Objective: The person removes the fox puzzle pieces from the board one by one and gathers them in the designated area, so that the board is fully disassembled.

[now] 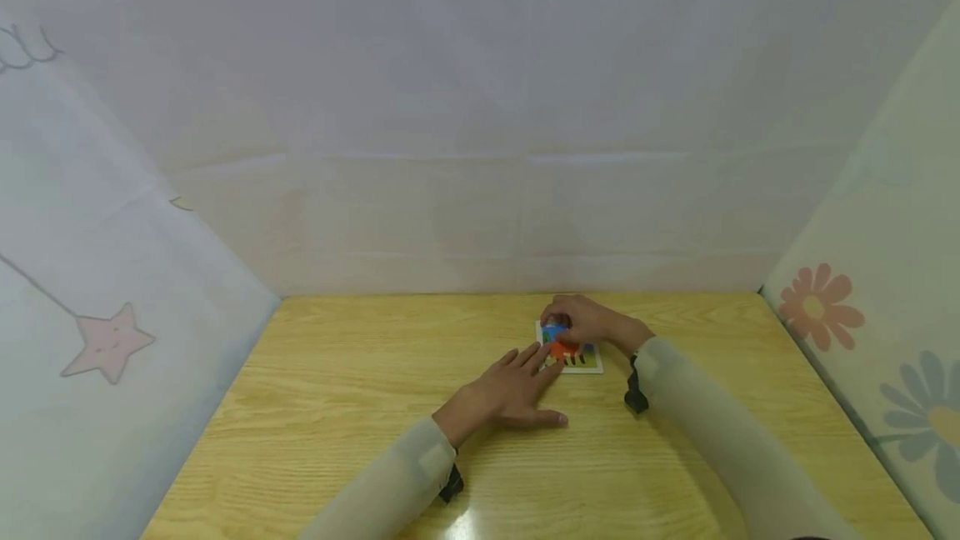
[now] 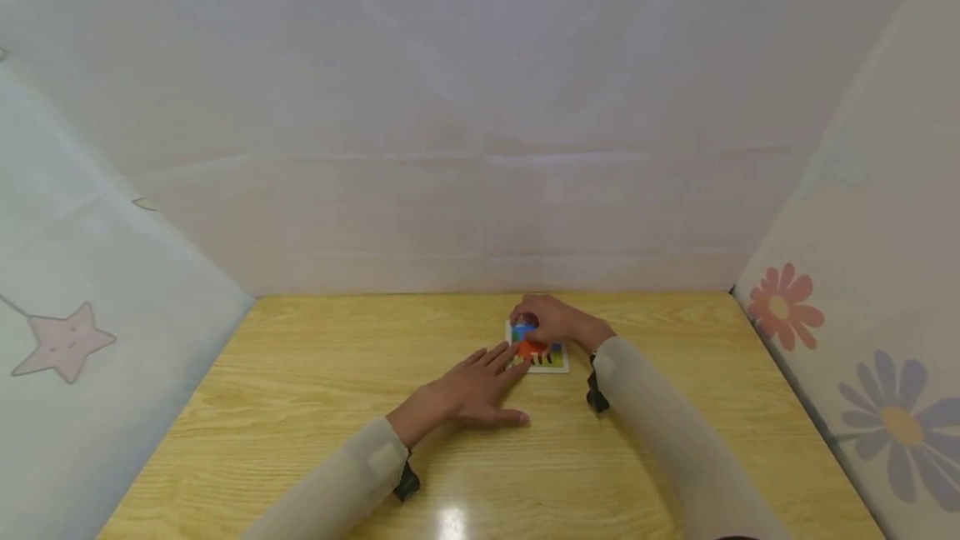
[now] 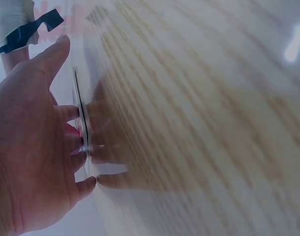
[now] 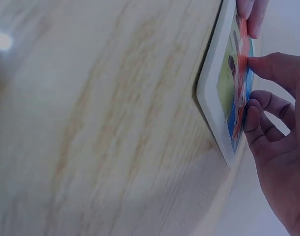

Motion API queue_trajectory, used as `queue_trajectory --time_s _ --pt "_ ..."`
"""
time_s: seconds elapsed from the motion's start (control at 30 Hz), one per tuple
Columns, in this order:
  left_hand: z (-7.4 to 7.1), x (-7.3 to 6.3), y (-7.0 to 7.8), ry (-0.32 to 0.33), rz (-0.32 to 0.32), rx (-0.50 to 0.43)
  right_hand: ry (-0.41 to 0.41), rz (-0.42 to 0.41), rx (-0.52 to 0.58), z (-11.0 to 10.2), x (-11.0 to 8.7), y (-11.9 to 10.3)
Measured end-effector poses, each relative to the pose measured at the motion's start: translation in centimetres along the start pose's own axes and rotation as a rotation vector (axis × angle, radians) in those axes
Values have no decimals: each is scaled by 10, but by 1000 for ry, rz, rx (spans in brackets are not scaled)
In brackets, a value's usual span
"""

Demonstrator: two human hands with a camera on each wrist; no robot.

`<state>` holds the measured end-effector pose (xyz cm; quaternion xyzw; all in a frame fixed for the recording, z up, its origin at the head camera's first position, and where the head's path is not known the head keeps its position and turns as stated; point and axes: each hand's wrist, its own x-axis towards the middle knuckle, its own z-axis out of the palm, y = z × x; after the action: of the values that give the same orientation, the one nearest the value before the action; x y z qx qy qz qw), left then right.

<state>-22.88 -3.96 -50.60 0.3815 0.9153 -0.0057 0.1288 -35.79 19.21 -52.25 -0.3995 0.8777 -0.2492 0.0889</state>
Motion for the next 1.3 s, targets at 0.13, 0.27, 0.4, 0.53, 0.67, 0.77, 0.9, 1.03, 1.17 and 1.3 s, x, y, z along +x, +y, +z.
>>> queue_trajectory --time_s 0.13,0.27,0.4,0.53,0.67,0.77,0.9,1.03,1.17,1.3 --pt "-2 -1 0 -3 3 6 -1 -27 -26 -1 1 -2" --pt "-1 -1 1 -10 -2 23 -5 -37 -29 0 1 -3" --pt "-1 0 2 -13 -14 43 -1 -41 -18 0 2 -3" --pt "-1 0 3 -12 -20 54 7 -48 5 0 3 -5" --pt "0 0 5 -17 -24 60 13 -55 31 0 2 -6" --pt "0 -1 5 -17 -25 61 16 -57 46 1 3 -7" --pt "-1 -2 6 -19 -25 53 13 -45 67 2 3 -9" --pt "-2 -4 7 -22 -22 53 5 -33 83 1 3 -10" --pt "-3 -4 7 -24 -21 44 7 -43 105 2 4 -9" --pt "-3 -4 8 -25 -23 50 11 -58 106 3 5 -6"
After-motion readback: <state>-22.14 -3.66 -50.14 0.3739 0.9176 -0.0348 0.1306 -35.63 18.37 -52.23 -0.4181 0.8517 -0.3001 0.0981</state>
